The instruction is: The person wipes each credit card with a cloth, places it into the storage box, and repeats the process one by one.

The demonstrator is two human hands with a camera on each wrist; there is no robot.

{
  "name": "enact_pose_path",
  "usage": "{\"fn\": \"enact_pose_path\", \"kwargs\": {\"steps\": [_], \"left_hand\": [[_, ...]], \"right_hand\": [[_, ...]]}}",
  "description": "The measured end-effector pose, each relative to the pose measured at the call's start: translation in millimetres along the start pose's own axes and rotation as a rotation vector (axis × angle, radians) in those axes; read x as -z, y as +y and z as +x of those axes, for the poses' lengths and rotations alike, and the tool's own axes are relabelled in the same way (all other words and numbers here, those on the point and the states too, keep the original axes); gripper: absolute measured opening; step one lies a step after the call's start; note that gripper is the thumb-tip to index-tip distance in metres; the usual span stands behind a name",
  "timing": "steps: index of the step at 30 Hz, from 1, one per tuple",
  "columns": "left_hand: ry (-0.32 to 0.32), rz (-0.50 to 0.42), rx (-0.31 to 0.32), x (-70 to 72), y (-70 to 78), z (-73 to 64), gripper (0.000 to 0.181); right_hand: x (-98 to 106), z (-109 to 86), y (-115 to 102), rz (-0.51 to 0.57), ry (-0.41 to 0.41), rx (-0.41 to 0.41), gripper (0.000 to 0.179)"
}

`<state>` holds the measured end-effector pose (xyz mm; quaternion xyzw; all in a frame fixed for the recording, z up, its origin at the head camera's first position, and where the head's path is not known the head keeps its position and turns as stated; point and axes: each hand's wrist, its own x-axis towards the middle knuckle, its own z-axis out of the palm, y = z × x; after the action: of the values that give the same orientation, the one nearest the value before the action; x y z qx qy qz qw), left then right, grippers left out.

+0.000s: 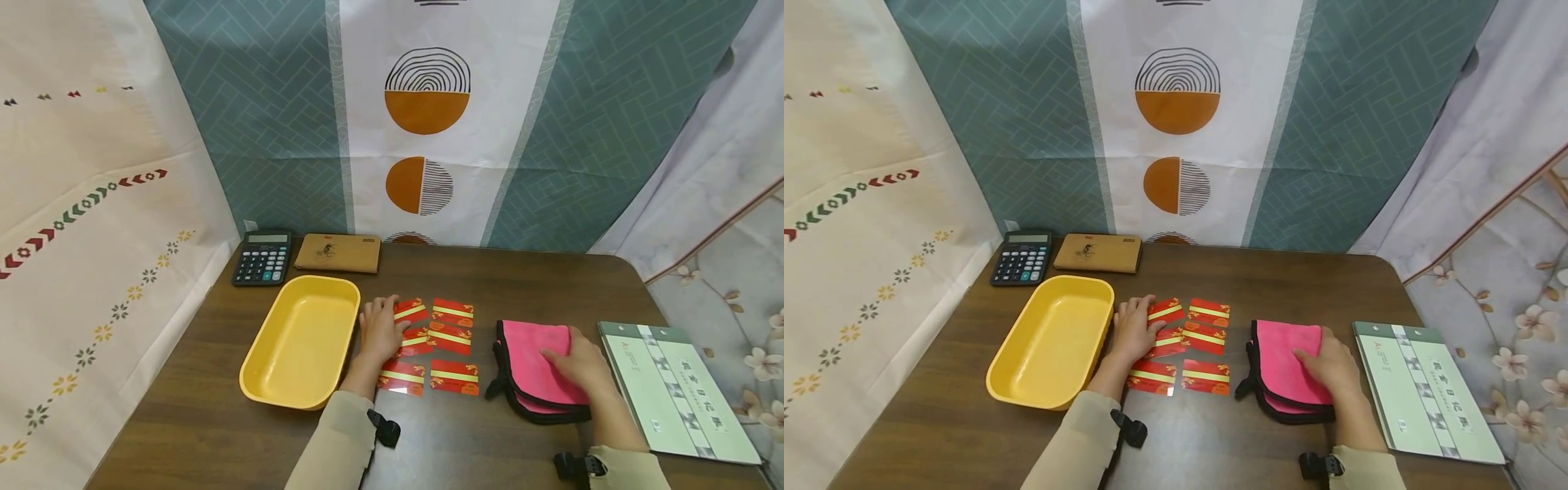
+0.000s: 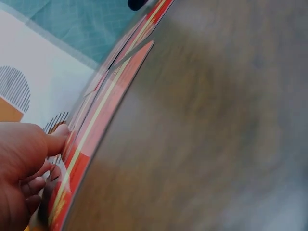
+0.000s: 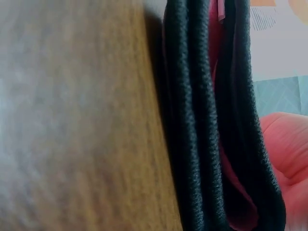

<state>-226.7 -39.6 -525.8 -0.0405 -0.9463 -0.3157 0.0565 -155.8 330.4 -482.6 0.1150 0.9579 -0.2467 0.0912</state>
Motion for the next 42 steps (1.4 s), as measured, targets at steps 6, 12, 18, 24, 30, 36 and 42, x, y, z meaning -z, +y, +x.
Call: {"fn": "enact_pose_path", "kwargs": {"steps": [6, 12, 18, 24, 30, 36, 42], "left_hand": [[-0.006, -0.020, -0.012, 5.8, -1.7, -1.3, 0.048], [0.001, -0.283, -0.027, 4.4, -3.2, -1.5, 0.055], [0.099, -0.467, 0.050, 5.1, -3.7, -3.3, 0.060], [0.197, -0.588, 0.114, 6.1, 1.5, -7.5, 0.040], [0.150, -0.820, 0.159, 10.5, 19.8, -14.5, 0.033], [0.100, -0.923, 0.172, 21.4, 37.0, -20.9, 0.035], [0.098, -0.954, 0.152, 28.5, 44.3, -23.3, 0.033]], "right_hand": [[-2, -0.2, 0, 0.008, -0.002, 0.014, 0.093], [-3, -0.3, -2, 0.051, -0.001, -0.004, 0.092], [-3, -1.2, 0, 0.205, 0.021, -0.010, 0.062], [-4, -6.0, 1, 0.516, -0.018, 0.098, 0.050], [-3, -11.7, -5, 0.951, -0.059, 0.219, 0.021], [7, -18.8, -16, 1.156, -0.154, 0.318, 0.032], [19, -24.4, -27, 1.152, -0.435, 0.474, 0.035]]}}
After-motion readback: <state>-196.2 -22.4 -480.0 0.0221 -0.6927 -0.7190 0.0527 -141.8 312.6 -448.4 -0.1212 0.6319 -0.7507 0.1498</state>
